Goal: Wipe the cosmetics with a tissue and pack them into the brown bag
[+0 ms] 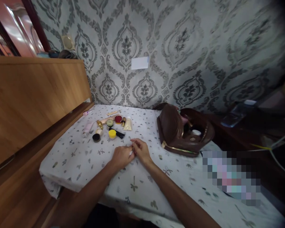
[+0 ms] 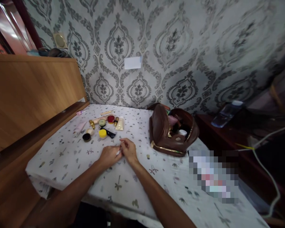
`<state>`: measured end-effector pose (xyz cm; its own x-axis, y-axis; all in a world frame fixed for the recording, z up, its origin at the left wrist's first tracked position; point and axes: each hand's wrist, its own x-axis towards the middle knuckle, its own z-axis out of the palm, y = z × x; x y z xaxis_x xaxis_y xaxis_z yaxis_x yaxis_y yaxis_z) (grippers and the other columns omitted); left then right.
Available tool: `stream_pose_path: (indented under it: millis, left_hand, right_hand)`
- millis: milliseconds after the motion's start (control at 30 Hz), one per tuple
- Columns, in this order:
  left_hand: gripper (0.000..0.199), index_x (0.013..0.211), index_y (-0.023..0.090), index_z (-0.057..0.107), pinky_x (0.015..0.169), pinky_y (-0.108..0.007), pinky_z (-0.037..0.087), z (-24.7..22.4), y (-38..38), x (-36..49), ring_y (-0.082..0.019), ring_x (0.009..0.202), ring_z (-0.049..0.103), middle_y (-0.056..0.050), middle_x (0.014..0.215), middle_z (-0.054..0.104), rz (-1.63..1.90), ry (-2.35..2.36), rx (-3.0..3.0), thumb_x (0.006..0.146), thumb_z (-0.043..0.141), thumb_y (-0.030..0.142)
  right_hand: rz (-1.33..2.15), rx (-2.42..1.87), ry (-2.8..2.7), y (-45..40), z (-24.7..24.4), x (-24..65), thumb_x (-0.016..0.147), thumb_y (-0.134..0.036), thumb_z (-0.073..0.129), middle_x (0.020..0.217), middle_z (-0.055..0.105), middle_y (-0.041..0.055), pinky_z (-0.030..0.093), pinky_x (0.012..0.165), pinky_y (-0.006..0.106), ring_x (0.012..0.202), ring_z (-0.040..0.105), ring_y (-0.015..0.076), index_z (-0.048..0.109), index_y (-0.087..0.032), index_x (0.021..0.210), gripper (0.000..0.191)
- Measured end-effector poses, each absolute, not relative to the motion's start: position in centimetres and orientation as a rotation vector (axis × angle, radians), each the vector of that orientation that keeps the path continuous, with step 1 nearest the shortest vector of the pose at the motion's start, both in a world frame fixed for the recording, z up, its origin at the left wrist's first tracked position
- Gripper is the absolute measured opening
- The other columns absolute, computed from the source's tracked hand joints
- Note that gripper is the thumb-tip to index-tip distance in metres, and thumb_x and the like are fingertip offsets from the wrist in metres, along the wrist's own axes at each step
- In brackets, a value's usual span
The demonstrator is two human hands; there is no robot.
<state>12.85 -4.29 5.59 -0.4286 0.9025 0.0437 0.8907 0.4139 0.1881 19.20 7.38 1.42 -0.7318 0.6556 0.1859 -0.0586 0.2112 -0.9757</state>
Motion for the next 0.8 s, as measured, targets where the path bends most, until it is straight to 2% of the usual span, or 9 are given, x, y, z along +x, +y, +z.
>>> stream_pose_path:
  millis: [233,467,800]
  left_hand:
    - [0.03,0.106,0.019,0.066,0.085,-0.034,0.05,5.63,-5.02,12.86,-0.024,0.097,0.069,-0.01,0.106,0.074,0.361,2.55,1.621,0.096,0.041,0.031]
    - [0.03,0.117,0.017,0.058,0.085,-0.036,0.051,5.38,-5.2,12.73,-0.025,0.097,0.069,-0.01,0.106,0.073,0.398,2.545,1.613,0.095,0.041,0.028]
    - [0.03,0.12,0.019,0.056,0.084,-0.035,0.051,5.1,-4.97,12.65,-0.024,0.095,0.07,-0.009,0.105,0.074,0.377,2.556,1.601,0.094,0.043,0.028]
  right_hand:
    - [1.381,-0.49,-2.099,6.78,1.45,20.37,0.082,-0.039,0.05,0.063,0.058,-0.0006,0.044,0.058,0.026,0.058,0.053,0.0151,0.069,-0.017,0.095,0.032]
    - [1.369,-0.483,-2.147,6.86,1.52,20.25,0.082,-0.031,0.048,0.074,0.068,0.0029,0.049,0.067,0.028,0.067,0.061,0.0168,0.069,-0.017,0.093,0.028]
    - [1.426,-0.481,-2.109,6.82,1.53,20.31,0.083,-0.034,0.049,0.071,0.068,0.0025,0.05,0.06,0.028,0.06,0.06,0.016,0.068,-0.018,0.092,0.026]
